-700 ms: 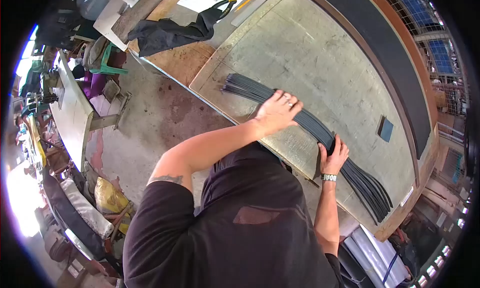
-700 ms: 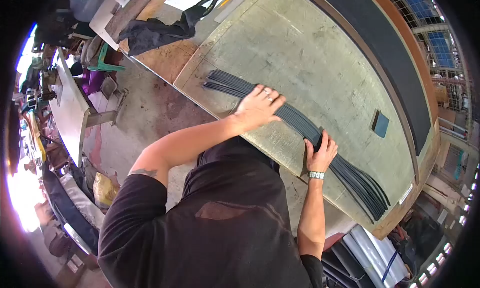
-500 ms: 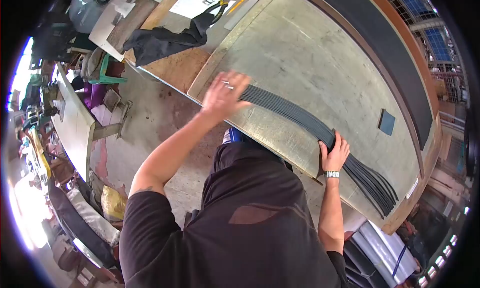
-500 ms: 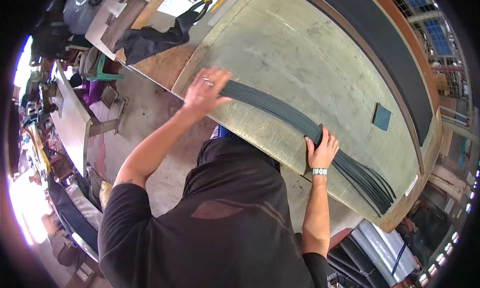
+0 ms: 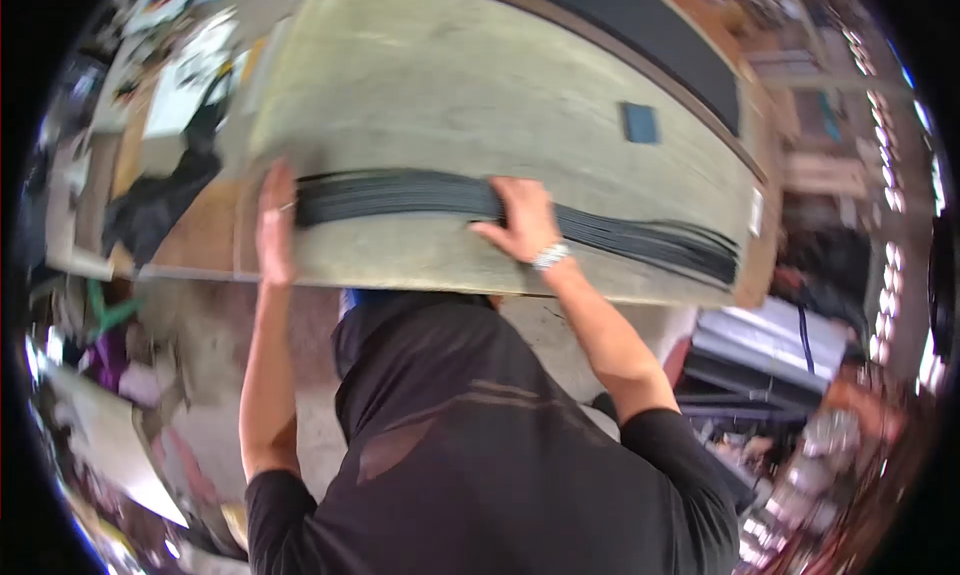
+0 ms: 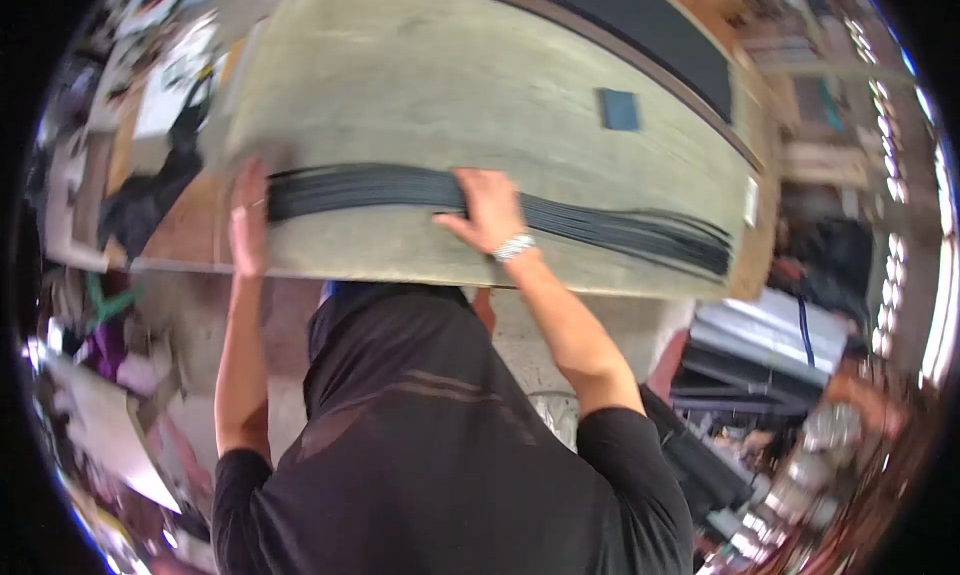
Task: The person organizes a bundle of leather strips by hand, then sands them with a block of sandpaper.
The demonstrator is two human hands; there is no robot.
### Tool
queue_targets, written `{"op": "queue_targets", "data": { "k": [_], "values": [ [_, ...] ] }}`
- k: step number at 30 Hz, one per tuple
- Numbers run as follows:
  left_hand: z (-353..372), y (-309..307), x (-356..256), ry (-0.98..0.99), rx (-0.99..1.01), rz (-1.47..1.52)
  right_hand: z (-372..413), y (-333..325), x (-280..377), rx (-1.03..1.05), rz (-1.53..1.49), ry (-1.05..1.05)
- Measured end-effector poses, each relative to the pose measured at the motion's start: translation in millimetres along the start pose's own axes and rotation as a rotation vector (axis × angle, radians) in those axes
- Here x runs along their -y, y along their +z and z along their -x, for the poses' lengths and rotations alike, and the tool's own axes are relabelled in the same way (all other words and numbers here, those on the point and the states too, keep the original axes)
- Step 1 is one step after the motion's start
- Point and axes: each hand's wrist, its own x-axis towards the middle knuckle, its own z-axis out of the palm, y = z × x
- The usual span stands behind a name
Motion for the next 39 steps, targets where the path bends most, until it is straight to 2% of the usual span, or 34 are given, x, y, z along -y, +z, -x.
{"op": "queue_targets", "data": {
  "k": [1, 6, 8, 11, 14, 17, 20, 22, 24, 25, 28, 31, 33, 36, 37, 38, 39],
  "values": [
    [-3, 1, 2, 0.024, 0.011, -0.031, -7, 1, 11, 0.04, -0.004, 0.018],
    [-18, -3, -34, 0.028, 0.212, -0.295, -24, 34, 41, -0.122, 0.108, 0.003],
    [-25, -5, -33, 0.191, 0.166, -0.472, -24, 35, 37, -0.144, 0.108, -0.02],
    [-21, 11, -36, 0.37, 0.297, -0.941, -20, 36, 38, -0.135, 0.133, -0.009],
    [-36, 8, -22, 0.364, 0.263, -0.968, -20, 37, 38, -0.142, 0.112, -0.013],
    [-45, 4, -11, 0.424, 0.287, -0.935, -19, 37, 39, -0.133, 0.095, 0.009],
    [-60, 5, -47, 0.295, 0.465, -0.917, -21, 41, 43, -0.104, 0.097, 0.063],
    [-68, 2, -79, 0.152, 0.593, -0.8, -26, 41, 49, -0.083, 0.139, 0.095],
    [-73, -8, -98, 0.019, 0.736, -0.787, -34, 29, 57, -0.013, 0.07, 0.009],
    [-78, -6, -114, 0.015, 0.776, -0.781, -38, 25, 63, -0.055, -0.008, -0.102],
    [-85, -6, -164, 0.011, 0.877, -0.76, -54, 3, 103, 0.077, -0.218, -0.216],
    [-106, -1, -206, 0.031, 0.95, -0.755, -64, -12, 126, 0.19, -0.252, -0.071],
    [-121, 5, -235, -0.001, 1.03, -0.82, -61, -28, 127, 0.141, -0.244, -0.053],
    [-148, 4, -258, -0.097, 1.138, -0.467, -49, -52, 126, 0.011, -0.286, -0.038],
    [-159, 0, -251, -0.141, 1.177, -0.115, -46, -62, 125, -0.045, -0.309, -0.045],
    [-168, 4, -240, -0.202, 1.007, -0.264, -42, -74, 125, -0.073, -0.349, -0.019],
    [-171, 11, -229, -0.125, 0.896, 0.032, -38, -92, 124, -0.104, -0.382, 0.004]
  ]
}}
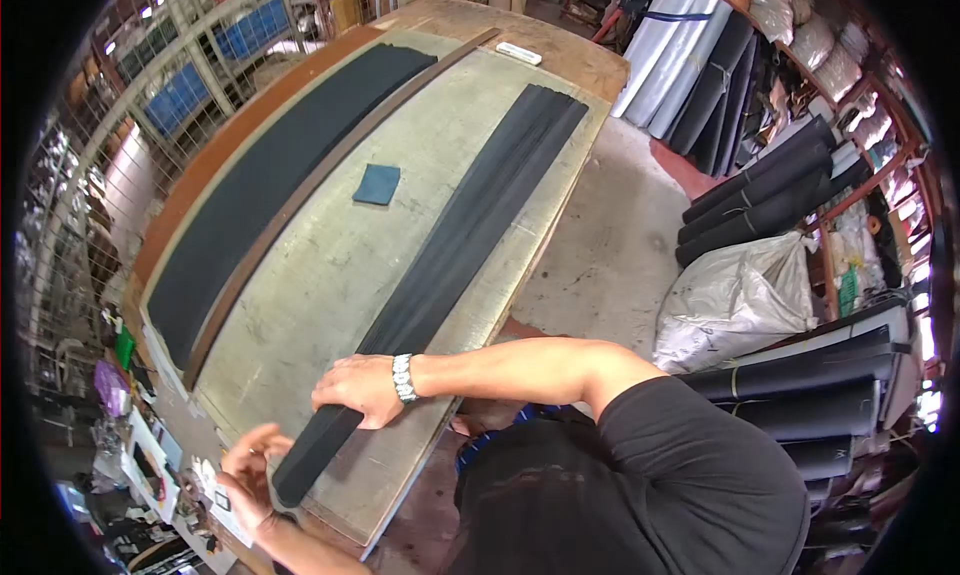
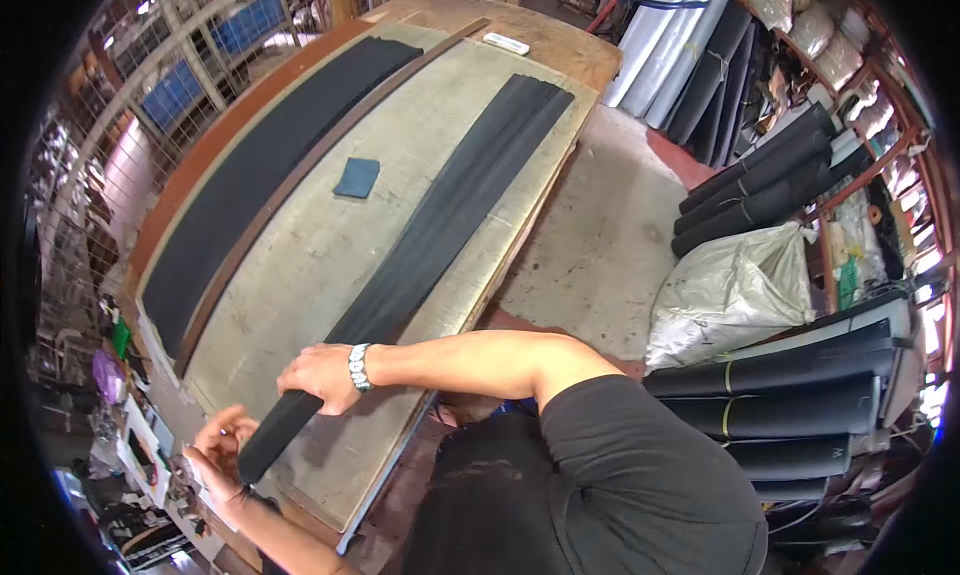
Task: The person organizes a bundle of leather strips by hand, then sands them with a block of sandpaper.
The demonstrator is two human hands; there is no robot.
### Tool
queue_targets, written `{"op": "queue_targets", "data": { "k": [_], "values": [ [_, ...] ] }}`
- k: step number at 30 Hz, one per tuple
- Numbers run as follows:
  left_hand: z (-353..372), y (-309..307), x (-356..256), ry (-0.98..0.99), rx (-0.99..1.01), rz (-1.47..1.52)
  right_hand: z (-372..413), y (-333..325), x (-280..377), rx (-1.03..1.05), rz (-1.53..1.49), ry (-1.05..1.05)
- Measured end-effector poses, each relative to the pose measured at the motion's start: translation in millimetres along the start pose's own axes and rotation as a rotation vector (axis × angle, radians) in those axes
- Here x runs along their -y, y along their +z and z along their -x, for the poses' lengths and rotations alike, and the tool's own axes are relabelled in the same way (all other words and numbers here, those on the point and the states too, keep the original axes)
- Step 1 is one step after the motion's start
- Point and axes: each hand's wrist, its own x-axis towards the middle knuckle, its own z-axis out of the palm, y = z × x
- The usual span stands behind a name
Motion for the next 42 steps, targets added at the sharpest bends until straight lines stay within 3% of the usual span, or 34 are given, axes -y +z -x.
{"op": "queue_targets", "data": {
  "k": [1, 3, 5, 6, 8, 9, 11, 12, 14, 15, 17, 19, 23, 24, 28, 31, 34, 37, 39, 42],
  "values": [
    [-13, 14, -1, 0.202, -0.085, 0.232, 4, -19, 4, -0.037, -0.027, 0.02],
    [-52, 93, 3, 0.445, -0.439, 0.323, 17, -51, 7, -0.197, -0.122, -0.053],
    [-78, 150, 22, 0.542, -0.311, 0.265, 33, -83, 7, -0.338, -0.24, -0.159],
    [-97, 155, 67, 0.421, -0.158, 0.247, 46, -101, 11, -0.42, -0.264, -0.144],
    [-139, 210, 139, 0.666, -0.043, 0.042, 74, -132, 4, -0.747, -0.17, -0.348],
    [-137, 254, 89, 0.584, -0.046, 0.02, 105, -158, 19, -0.719, -0.25, -0.193],
    [-134, 343, 2, 0.657, -0.195, -0.077, 157, -177, -12, -0.791, -0.344, -0.15],
    [-133, 374, -27, 0.714, -0.165, -0.153, 198, -196, 14, -0.821, -0.486, -0.075],
    [-143, 430, -49, 0.881, -0.131, -0.288, 261, -216, 19, -0.981, -0.603, -0.024],
    [-151, 457, -52, 0.993, -0.13, -0.346, 292, -221, 23, -1.02, -0.785, -0.112],
    [-150, 512, -81, 1.16, -0.101, -0.333, 359, -242, 36, -1.17, -0.497, -0.15],
    [-135, 559, -114, 1.213, -0.047, -0.381, 419, -256, 57, -1.256, -0.465, -0.214],
    [-117, 650, -150, 1.305, 0.041, -0.21, 519, -283, 150, -1.308, -0.195, -0.479],
    [-112, 671, -156, 1.323, 0.055, -0.129, 545, -282, 180, -1.351, 0.0, -0.386],
    [-83, 756, -171, 1.385, 0.23, 0.133, 590, -252, 296, -1.488, 0.23, -0.462],
    [-49, 816, -154, 1.367, 0.406, 0.207, 606, -226, 392, -1.304, 0.34, -0.373],
    [22, 851, -130, 1.245, 0.713, 0.426, 629, -176, 492, -1.5, 0.395, -0.271],
    [84, 846, -109, 1.151, 1.023, 0.499, 578, -164, 504, -1.761, 0.43, -0.3],
    [111, 833, -98, 0.998, 1.132, 0.421, 553, -195, 478, -1.713, 0.453, -0.278],
    [115, 812, -84, 0.616, 1.384, 0.264, 540, -227, 433, -1.689, 0.44, -0.172]
  ]
}}
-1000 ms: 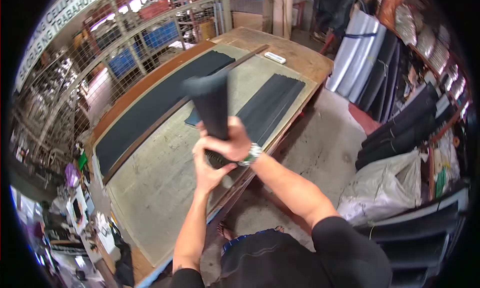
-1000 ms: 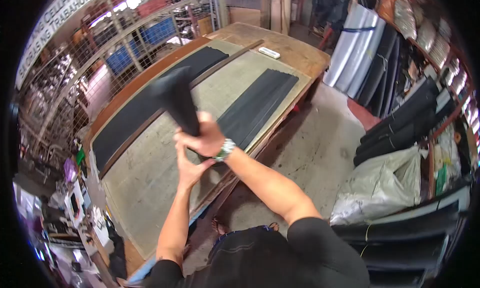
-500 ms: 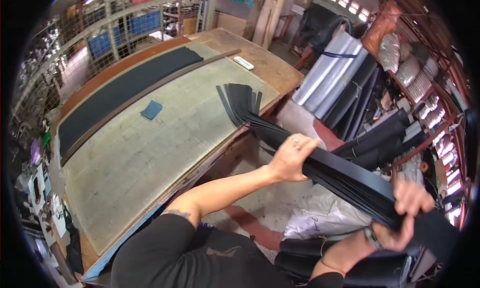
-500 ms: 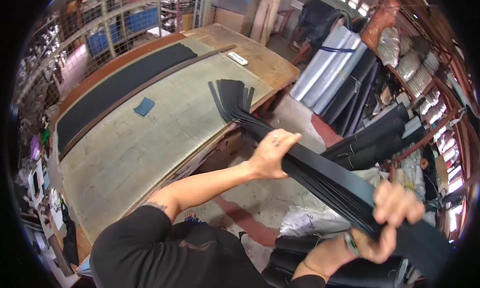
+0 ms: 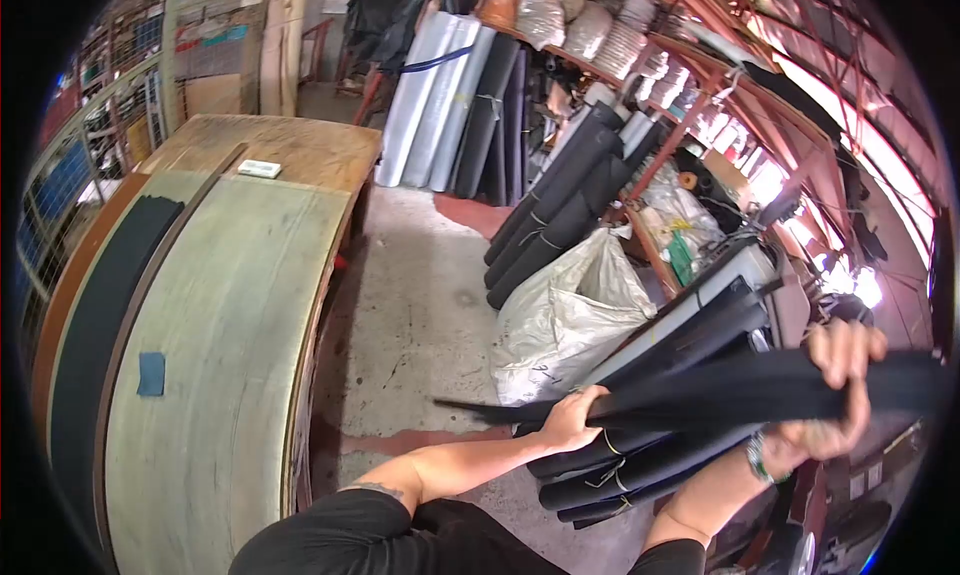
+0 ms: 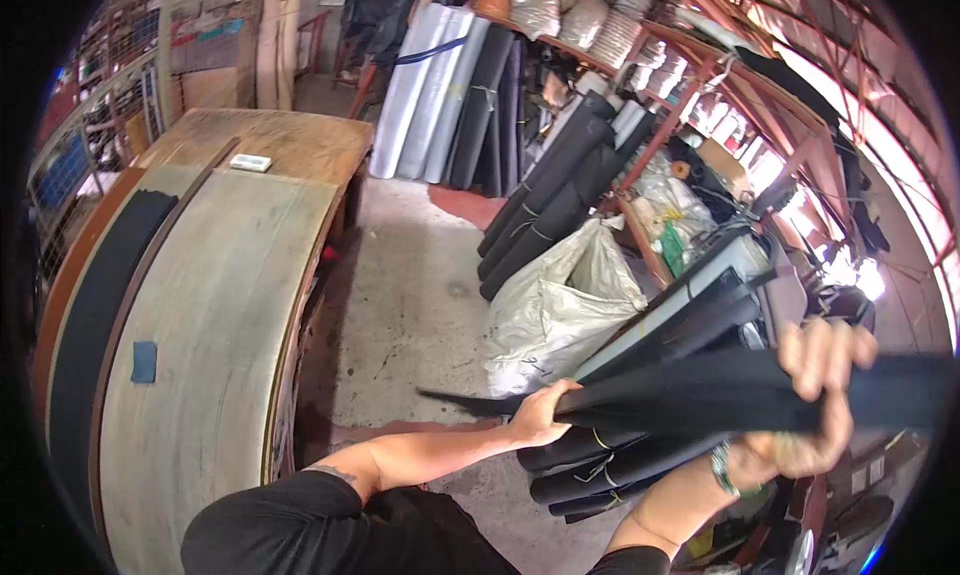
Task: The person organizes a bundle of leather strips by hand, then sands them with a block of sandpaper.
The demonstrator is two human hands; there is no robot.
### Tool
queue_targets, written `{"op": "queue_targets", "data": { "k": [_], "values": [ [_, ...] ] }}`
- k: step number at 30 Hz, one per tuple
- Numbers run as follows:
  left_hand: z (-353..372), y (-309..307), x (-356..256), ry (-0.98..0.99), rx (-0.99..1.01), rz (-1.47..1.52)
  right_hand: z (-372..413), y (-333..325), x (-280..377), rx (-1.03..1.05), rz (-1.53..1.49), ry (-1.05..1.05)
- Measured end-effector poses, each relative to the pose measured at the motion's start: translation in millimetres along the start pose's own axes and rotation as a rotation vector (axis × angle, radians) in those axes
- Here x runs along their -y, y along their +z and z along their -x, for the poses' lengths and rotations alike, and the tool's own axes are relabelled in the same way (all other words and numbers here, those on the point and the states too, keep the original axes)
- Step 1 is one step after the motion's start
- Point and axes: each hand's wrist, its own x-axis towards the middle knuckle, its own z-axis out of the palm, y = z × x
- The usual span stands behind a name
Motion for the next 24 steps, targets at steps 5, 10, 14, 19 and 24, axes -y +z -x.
{"op": "queue_targets", "data": {
  "k": [5, 10, 14, 19, 24],
  "values": [
    [11, -8, 5, -0.105, 0.002, 0.191, 15, -26, -90, -0.13, 0.057, 0.338],
    [-18, -41, -38, 0.024, 0.137, 0.74, 57, -66, -149, -0.167, 0.045, 0.582],
    [-17, -66, -25, -0.083, 0.278, 0.932, 92, -63, -164, -0.088, -0.047, 0.753],
    [15, -92, -39, -0.255, 0.394, 0.604, 105, -27, -157, 0.012, -0.141, 0.863],
    [42, -107, -30, -0.251, 0.327, 0.456, 112, 13, -163, 0.135, -0.067, 0.939]
  ]
}}
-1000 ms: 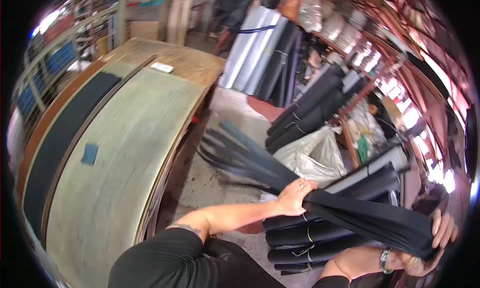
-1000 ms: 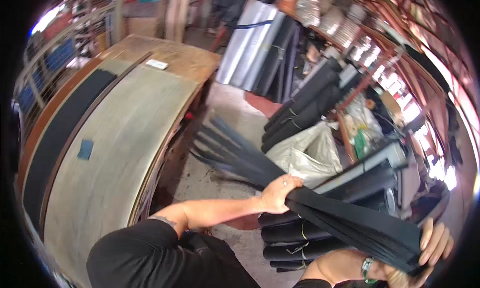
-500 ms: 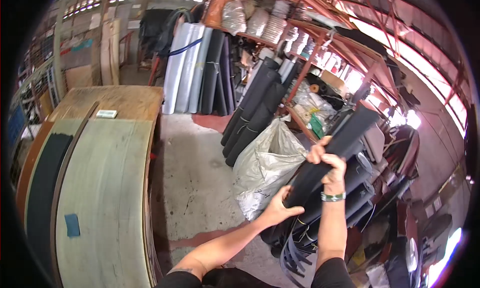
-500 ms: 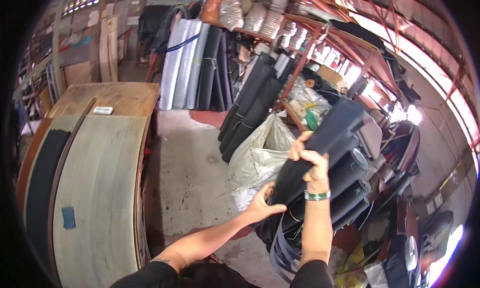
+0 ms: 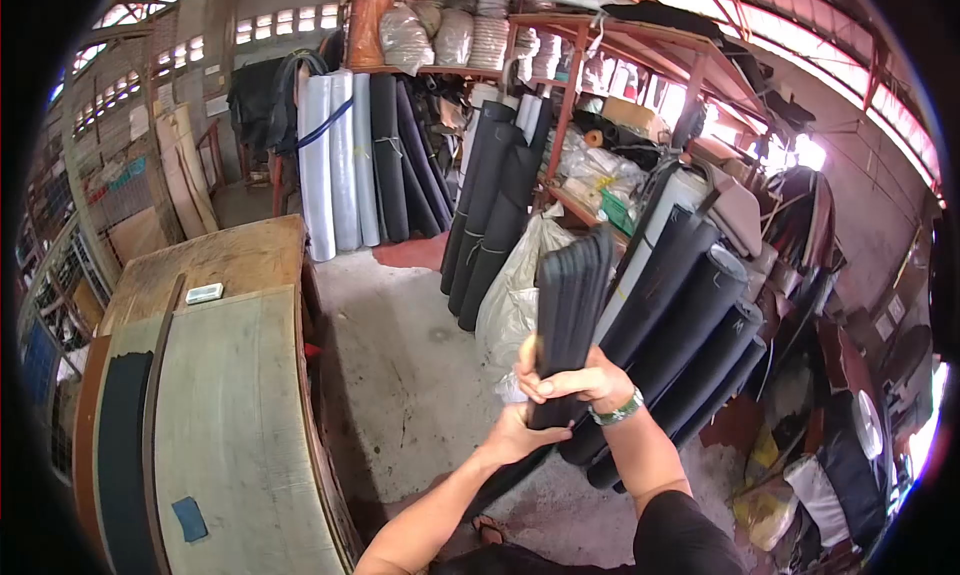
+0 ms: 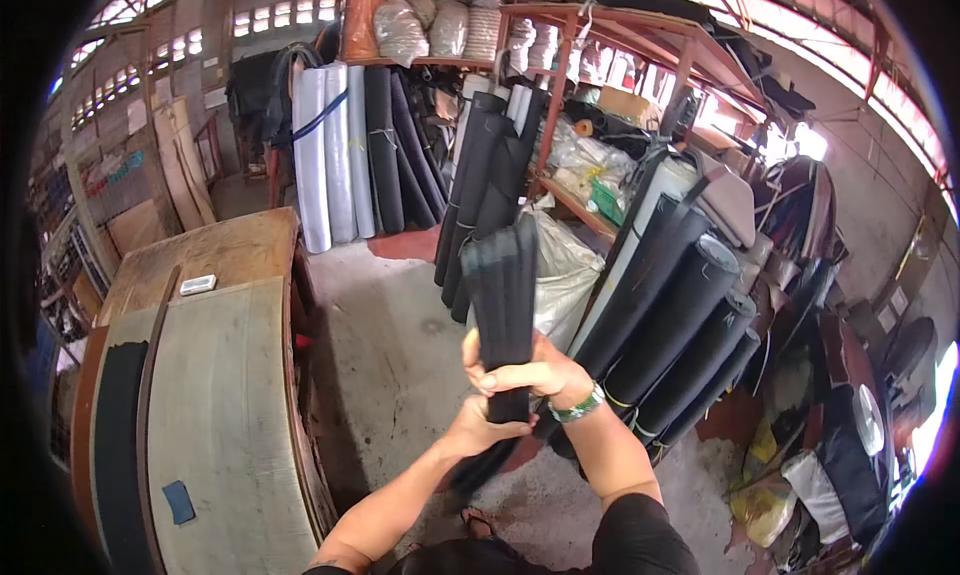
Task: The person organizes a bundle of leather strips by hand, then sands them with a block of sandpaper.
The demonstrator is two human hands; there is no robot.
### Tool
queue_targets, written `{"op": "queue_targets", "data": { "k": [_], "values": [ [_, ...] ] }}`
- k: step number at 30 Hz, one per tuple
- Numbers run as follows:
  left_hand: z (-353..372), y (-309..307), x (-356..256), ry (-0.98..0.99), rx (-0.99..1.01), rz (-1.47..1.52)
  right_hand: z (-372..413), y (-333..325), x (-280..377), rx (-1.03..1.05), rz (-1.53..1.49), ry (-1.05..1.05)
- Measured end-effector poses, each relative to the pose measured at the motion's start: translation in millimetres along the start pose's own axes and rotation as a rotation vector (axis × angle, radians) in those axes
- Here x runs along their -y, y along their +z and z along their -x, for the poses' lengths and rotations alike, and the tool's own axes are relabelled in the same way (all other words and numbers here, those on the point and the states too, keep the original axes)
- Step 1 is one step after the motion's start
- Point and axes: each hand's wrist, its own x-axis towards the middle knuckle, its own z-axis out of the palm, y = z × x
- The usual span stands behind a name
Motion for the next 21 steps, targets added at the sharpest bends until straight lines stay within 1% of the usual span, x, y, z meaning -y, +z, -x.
{"op": "queue_targets", "data": {
  "k": [2, 3, 5, 7, 9, 11, 13, 14, 15, 16, 17, 18, 19, 21],
  "values": [
    [20, -12, -29, 0.019, -0.037, -0.08, -8, 14, -2, 0.04, 0.009, -0.034],
    [29, -20, -34, 0.06, -0.073, -0.054, -14, 20, -2, 0.067, 0.015, -0.061],
    [44, -51, -20, 0.05, -0.133, -0.232, -29, 30, -4, 0.125, 0.052, -0.111],
    [64, -70, -25, 0.049, -0.19, -0.262, -48, 42, 0, 0.183, 0.103, -0.181],
    [81, -94, -20, -0.066, -0.277, -0.381, -69, 60, 11, 0.193, 0.074, -0.201],
    [97, -102, -23, 0.07, -0.407, -0.343, -95, 72, 15, 0.2, 0.076, -0.205],
    [111, -125, -10, 0.078, -0.487, -0.395, -124, 88, 14, 0.198, -0.04, -0.267],
    [118, -125, -20, 0.121, -0.534, -0.384, -135, 97, 14, 0.194, -0.064, -0.29],
    [124, -133, -19, 0.119, -0.554, -0.349, -145, 106, 15, 0.193, -0.091, -0.311],
    [129, -136, -23, 0.121, -0.597, -0.337, -153, 112, 16, 0.218, -0.029, -0.312],
    [134, -140, -26, 0.122, -0.645, -0.326, -162, 118, 13, 0.239, -0.059, -0.321],
    [138, -157, -9, 0.173, -0.62, -0.326, -170, 123, 13, 0.271, -0.055, -0.303],
    [139, -154, -12, 0.209, -0.649, -0.236, -177, 128, 13, 0.306, -0.049, -0.287],
    [143, -164, 2, 0.272, -0.699, -0.272, -193, 135, 7, 0.342, -0.087, -0.274]
  ]
}}
